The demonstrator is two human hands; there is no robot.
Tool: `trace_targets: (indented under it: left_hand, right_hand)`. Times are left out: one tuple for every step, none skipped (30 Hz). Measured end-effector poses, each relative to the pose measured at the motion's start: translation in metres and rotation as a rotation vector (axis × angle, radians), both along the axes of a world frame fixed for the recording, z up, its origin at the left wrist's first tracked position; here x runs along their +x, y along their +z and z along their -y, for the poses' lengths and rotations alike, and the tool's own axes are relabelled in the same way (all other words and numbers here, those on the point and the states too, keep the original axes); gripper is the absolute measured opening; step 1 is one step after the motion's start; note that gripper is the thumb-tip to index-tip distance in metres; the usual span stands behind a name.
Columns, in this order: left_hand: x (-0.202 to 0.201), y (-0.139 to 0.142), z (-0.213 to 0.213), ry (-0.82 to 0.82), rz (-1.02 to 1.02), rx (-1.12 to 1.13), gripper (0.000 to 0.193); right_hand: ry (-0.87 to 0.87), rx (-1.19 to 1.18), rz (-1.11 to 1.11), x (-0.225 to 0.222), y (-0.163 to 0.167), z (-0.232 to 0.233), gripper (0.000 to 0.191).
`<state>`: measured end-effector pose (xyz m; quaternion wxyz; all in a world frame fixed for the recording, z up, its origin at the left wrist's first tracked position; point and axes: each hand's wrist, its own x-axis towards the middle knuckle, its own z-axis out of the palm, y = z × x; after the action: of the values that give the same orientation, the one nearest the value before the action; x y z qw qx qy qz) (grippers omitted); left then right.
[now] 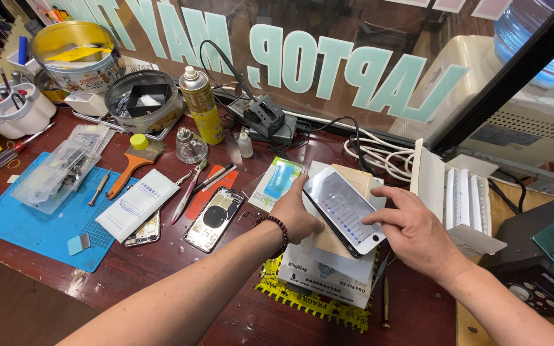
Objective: The person works inside an opened iPhone, pressing and seating components near the battery with their fingers. They then close the phone, press its edges, and tap and swipe on the screen to test it before setting it down.
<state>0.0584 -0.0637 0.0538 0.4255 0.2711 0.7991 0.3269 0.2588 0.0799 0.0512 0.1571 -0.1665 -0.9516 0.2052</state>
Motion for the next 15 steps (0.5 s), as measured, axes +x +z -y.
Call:
trace_targets:
  left_hand:
    - [0.0, 0.001, 0.0, -0.002, 0.002, -0.007, 0.111]
    - [0.0, 0.002, 0.0, -0.006, 0.005, -0.015, 0.111]
    - [0.0, 0.003, 0.0, -0.01, 0.008, -0.021, 0.111]
    - [0.001, 0.003, 0.0, -0.01, 0.004, -0.014, 0.111]
    - [0.001, 0.003, 0.0, -0.008, -0.002, -0.01, 0.111]
    - [0.0, 0.002, 0.002, -0.003, -0.008, -0.008, 0.11]
    - [-0.001, 0.001, 0.002, -0.004, -0.013, -0.008, 0.11]
    - [-0.001, 0.0, 0.001, -0.01, -0.016, -0.005, 0.11]
    - [-0.001, -0.001, 0.0, -0.017, -0.019, -0.003, 0.11]
    - [0.0, -0.002, 0.0, -0.024, -0.025, 0.008, 0.111]
    - [0.0, -0.003, 0.0, -0.029, -0.034, 0.019, 0.112]
    - [-0.002, -0.004, 0.0, -0.032, -0.046, 0.03, 0.112]
    - [-0.002, -0.004, 0.0, -0.029, -0.04, 0.029, 0.112]
    - [-0.002, -0.005, 0.0, -0.028, -0.033, 0.028, 0.112]
    - [-0.002, -0.004, 0.0, -0.028, -0.025, 0.026, 0.113]
  right_hand:
    - [0.022, 0.011, 0.009, -0.002, -0.001, 0.001, 0.024]
    - [0.005, 0.036, -0.004, -0.005, -0.002, 0.001, 0.026]
    - [-0.012, 0.062, -0.017, -0.008, -0.003, 0.0, 0.032]
    - [-0.027, 0.088, -0.029, -0.01, -0.003, -0.002, 0.038]
    - [-0.051, 0.045, -0.035, -0.011, -0.002, -0.003, 0.039]
    - [-0.071, -0.002, -0.043, -0.011, -0.002, -0.004, 0.039]
    - [-0.094, -0.046, -0.049, -0.012, -0.001, -0.006, 0.04]
    - [-0.074, -0.022, -0.027, -0.013, 0.0, -0.008, 0.038]
    - [-0.055, -0.001, -0.004, -0.015, 0.001, -0.01, 0.036]
    - [-0.036, 0.018, 0.02, -0.017, 0.002, -0.011, 0.035]
    - [-0.024, 0.011, 0.018, -0.021, 0.002, -0.012, 0.034]
    - [-0.01, 0.004, 0.012, -0.026, 0.002, -0.014, 0.033]
    - [0.002, -0.002, 0.008, -0.032, 0.003, -0.015, 0.033]
    - [0.026, 0.013, 0.005, -0.037, 0.003, -0.016, 0.032]
    - [0.049, 0.026, 0.003, -0.042, 0.003, -0.016, 0.032]
